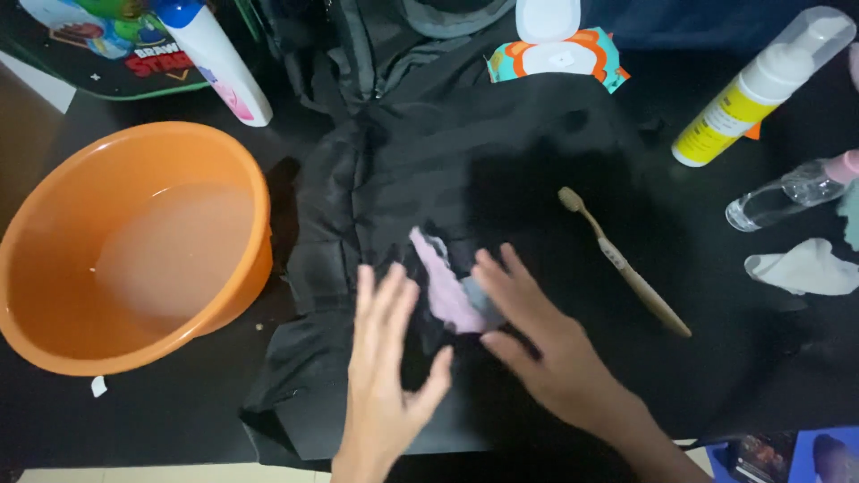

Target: The person cleans a black backpack by applying liquid from a tube, scrubbing the area with a toothbrush, wiping it with a cloth, and then rinsing the cloth in a basin of water to continue wiping the surface.

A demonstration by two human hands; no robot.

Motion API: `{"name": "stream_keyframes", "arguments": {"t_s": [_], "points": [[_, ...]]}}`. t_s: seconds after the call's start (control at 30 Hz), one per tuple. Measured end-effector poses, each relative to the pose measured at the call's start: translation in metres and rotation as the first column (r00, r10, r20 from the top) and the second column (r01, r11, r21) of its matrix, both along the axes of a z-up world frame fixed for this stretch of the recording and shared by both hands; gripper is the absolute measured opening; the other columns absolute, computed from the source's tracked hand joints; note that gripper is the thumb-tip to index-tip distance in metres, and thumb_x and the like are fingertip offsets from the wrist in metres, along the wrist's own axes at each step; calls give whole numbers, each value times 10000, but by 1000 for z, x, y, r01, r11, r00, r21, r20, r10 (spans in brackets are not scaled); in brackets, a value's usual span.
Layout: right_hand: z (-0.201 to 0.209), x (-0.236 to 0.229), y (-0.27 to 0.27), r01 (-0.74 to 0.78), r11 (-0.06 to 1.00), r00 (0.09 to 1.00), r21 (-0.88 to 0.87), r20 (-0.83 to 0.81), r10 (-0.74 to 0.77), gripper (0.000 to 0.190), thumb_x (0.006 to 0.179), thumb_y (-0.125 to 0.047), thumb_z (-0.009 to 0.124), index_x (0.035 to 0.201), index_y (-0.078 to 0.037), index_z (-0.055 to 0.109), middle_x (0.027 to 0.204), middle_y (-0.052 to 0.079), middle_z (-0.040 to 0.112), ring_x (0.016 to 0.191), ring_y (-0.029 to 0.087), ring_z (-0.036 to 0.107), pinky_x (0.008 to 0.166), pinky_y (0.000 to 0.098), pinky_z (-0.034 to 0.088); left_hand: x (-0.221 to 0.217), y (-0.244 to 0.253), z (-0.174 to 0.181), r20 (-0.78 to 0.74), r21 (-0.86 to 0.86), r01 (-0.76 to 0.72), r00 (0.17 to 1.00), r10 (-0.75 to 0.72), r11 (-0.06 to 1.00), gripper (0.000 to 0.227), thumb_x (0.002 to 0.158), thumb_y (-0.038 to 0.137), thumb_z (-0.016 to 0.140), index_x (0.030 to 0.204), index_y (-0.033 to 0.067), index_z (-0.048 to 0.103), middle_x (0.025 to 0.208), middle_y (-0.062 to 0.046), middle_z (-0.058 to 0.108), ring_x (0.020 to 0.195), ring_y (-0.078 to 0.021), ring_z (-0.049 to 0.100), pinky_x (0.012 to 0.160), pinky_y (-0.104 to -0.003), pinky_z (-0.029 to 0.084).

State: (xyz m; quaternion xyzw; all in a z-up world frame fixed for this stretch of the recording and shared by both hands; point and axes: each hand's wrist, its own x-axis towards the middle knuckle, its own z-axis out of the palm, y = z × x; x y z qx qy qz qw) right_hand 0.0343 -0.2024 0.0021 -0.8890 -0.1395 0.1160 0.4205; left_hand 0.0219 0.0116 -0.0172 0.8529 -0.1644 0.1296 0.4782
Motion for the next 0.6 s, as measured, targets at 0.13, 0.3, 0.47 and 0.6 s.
{"name": "stream_keyframes", "arguments": {"t_s": [0.13,0.3,0.47,0.6], "points": [[-19,9,-18,108,964,951,242,257,-172,521,1018,-206,453,1522,-80,414,1630,148,407,1575,297,270,1248,477,251,11,-17,-4,6,214,28,1000,-30,976,802,925,371,728,1568,73,354,1653,-167,363,1564,-377,274,1232,-583,202],[-43,21,-22,228,931,951,286,140,-276,542,1025,-263,435,1545,-119,381,1657,149,351,1577,259,252,1244,448,233,36,-37,-32,152,374,-27,988,-33,927,703,956,162,708,1537,-40,368,1608,-299,349,1517,-436,335,1220,-542,293],[-36,24,-19,286,948,957,143,18,-291,658,992,-416,405,1587,-151,313,1682,97,309,1568,230,256,1198,420,272,31,-41,-27,99,474,308,912,-397,825,807,770,-180,559,1538,-126,321,1599,-351,337,1502,-412,370,1258,-466,268],[-26,18,-9,292,939,947,182,83,-310,612,1022,-221,491,1578,-17,333,1570,228,447,1544,375,251,1215,576,197,41,-25,-42,362,759,-146,905,-224,634,557,970,64,553,1509,-35,452,1535,-219,517,1472,-312,448,1232,-416,290]]}}
